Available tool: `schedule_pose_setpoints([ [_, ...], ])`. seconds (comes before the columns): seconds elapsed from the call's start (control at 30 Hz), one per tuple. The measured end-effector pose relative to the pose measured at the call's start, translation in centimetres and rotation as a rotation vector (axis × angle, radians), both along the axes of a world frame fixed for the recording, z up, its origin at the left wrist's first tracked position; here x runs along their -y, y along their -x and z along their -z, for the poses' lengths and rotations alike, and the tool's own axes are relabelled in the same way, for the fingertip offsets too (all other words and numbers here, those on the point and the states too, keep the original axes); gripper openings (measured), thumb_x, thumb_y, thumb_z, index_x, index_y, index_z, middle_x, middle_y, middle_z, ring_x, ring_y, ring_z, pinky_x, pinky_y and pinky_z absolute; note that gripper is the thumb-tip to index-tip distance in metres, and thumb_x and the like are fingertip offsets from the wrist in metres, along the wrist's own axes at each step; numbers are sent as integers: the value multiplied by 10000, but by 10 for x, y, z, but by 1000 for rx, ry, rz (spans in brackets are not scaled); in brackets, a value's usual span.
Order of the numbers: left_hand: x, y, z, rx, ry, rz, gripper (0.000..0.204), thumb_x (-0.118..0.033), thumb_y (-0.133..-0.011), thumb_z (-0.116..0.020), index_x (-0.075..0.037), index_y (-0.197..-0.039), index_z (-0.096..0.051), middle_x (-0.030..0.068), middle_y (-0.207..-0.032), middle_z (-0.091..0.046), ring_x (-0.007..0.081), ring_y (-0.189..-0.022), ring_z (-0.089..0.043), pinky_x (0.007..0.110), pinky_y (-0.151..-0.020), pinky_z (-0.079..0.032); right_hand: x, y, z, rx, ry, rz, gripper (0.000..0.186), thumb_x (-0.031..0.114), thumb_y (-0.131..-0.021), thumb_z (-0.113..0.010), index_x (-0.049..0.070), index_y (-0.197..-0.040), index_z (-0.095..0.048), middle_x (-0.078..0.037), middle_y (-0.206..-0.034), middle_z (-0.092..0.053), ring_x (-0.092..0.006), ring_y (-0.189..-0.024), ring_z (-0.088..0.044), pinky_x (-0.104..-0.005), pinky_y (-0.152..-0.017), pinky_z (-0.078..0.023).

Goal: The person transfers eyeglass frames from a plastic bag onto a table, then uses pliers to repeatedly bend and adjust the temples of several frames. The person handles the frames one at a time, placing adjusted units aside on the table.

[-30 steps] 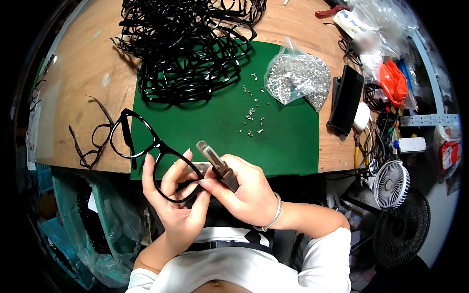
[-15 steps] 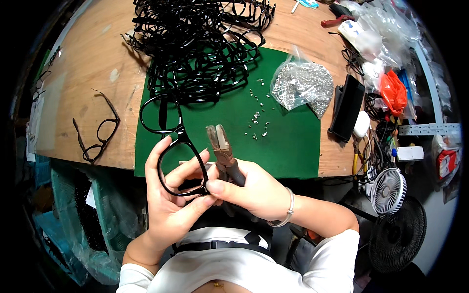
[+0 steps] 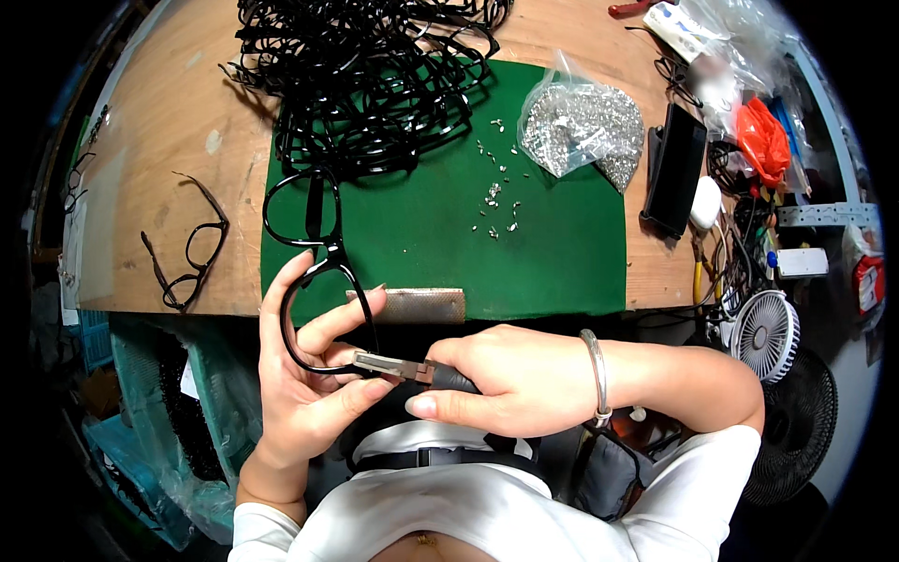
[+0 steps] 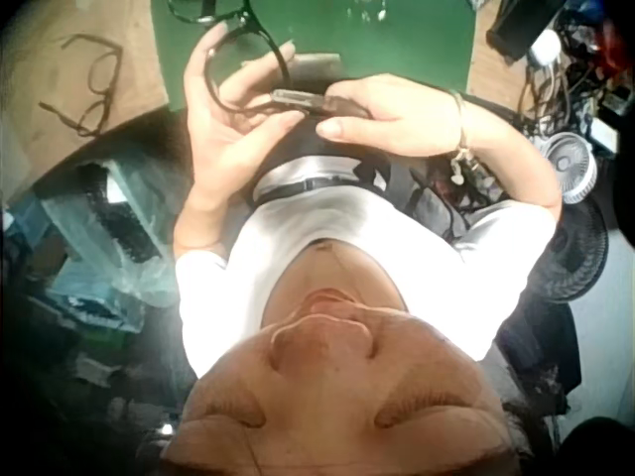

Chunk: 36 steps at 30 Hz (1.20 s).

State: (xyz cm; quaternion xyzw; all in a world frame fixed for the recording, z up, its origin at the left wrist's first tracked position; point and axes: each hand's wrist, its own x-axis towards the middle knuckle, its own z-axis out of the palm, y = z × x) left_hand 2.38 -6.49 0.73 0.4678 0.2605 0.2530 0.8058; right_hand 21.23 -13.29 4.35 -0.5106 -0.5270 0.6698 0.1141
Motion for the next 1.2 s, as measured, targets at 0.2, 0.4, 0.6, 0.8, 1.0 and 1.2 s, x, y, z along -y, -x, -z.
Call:
schedule_pose_setpoints([
  [0.2, 3, -3, 8, 35, -26, 52, 842, 130, -740, -538, -101, -1321, 27, 239, -1238, -397, 253, -961, -566, 316, -809, -482, 5, 11, 12, 365, -229, -5, 436, 374, -796, -564, -58, -754, -522, -190, -583, -558, -353, -575, -575, -403, -546, -470],
  [0.4, 4, -3, 4, -32, -34, 44, 831, 128, -739, -539, -94, -1320, 12, 237, -1238, -398, 220, -956, -567, 291, -803, -484, 11, 6, 22, 258, -317, 75, 393, 360, -787, -576, -29, -804, -530, -194, -705, -567, -346, -659, -565, -377, -595, -456],
  [0.6, 2, -4, 9, -131, -89, 34, 822, 124, -725, -551, -90, -1320, -26, 219, -1223, -424, 107, -805, -570, 224, -724, -473, 21, -20, 39, 436, -426, 190, 383, 319, -783, -573, -2, -987, -531, -186, -922, -532, -329, -852, -544, -370, -721, -446],
  [0.8, 9, 2, 27, -51, -173, -2, 829, 44, -710, -626, -80, -1295, -52, 184, -1060, -504, 59, -648, -489, 190, -669, -418, 22, -31, 81, 910, -746, 253, 430, 161, -733, -605, -17, -1090, -447, -148, -1081, -452, -299, -810, -551, -368, -686, -449],
  [1.0, 31, 12, 39, -120, -286, -2, 726, 76, -752, -533, -85, -1292, -75, 204, -1012, -524, 152, -718, -590, 264, -709, -479, 17, -42, 69, 826, -722, 376, 343, 101, -703, -606, 1, -1006, -483, -155, -985, -484, -327, -780, -553, -377, -691, -465],
  [1.2, 26, -4, 30, 8, 94, 57, 914, 110, -711, -544, -169, -1342, 57, 221, -1122, -464, 209, -876, -582, 315, -803, -449, 8, -53, 104, 794, -616, 459, 147, 43, -678, -578, 11, -795, -494, -148, -751, -503, -332, -713, -530, -392, -631, -438],
])
